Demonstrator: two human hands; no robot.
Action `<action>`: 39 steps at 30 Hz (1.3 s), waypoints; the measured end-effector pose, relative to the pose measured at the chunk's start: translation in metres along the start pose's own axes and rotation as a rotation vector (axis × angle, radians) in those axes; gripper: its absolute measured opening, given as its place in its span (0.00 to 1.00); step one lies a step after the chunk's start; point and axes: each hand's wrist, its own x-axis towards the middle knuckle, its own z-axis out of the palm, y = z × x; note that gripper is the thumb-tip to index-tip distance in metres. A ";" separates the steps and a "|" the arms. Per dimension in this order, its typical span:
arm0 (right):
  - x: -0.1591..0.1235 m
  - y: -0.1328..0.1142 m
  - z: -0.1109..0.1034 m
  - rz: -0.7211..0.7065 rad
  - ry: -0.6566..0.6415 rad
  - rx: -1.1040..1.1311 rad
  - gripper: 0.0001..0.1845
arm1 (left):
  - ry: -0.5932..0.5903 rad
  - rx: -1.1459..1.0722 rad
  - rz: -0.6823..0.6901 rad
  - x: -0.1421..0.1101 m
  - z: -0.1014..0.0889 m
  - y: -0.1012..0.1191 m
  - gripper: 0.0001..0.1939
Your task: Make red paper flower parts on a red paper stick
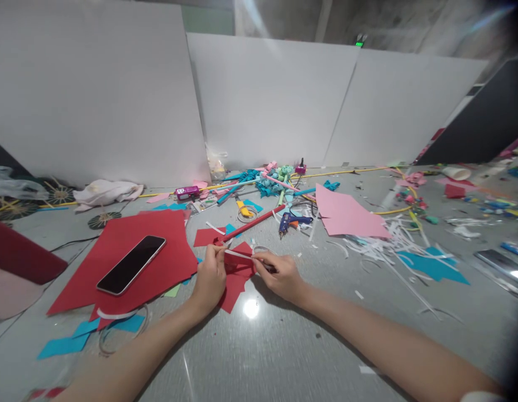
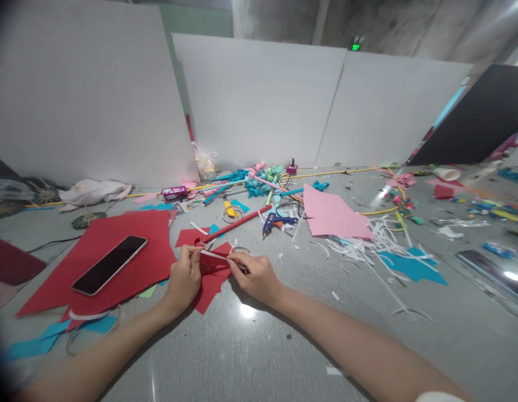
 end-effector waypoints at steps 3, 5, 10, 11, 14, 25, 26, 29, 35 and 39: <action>0.001 -0.001 0.000 0.055 -0.001 -0.013 0.10 | 0.013 -0.006 -0.008 -0.001 -0.002 0.003 0.18; 0.001 -0.001 0.000 0.094 -0.005 -0.024 0.11 | 0.010 -0.028 -0.026 -0.001 -0.002 0.004 0.19; 0.002 -0.003 -0.001 0.139 -0.022 -0.041 0.14 | -0.062 -0.211 -0.118 -0.002 -0.002 0.007 0.20; 0.002 -0.003 -0.001 0.139 -0.028 -0.045 0.16 | -0.070 -0.231 -0.130 -0.002 -0.002 0.008 0.20; 0.003 -0.003 -0.002 0.137 -0.050 -0.056 0.21 | -0.063 -0.226 -0.138 -0.002 -0.003 0.010 0.20; 0.005 -0.004 -0.002 0.197 -0.057 -0.075 0.18 | 0.005 -0.144 -0.124 0.000 -0.006 0.011 0.19; 0.005 -0.005 -0.002 0.204 -0.058 -0.078 0.17 | 0.004 -0.160 -0.132 0.001 -0.006 0.011 0.19; 0.006 -0.005 -0.002 0.237 -0.063 -0.071 0.16 | 0.010 -0.190 -0.142 0.001 -0.006 0.011 0.19; 0.005 -0.002 -0.002 0.251 -0.076 -0.048 0.16 | 0.026 -0.228 -0.145 0.002 -0.006 0.012 0.19; 0.005 -0.003 -0.002 0.269 -0.080 -0.034 0.16 | 0.003 -0.291 -0.156 0.001 -0.006 0.014 0.19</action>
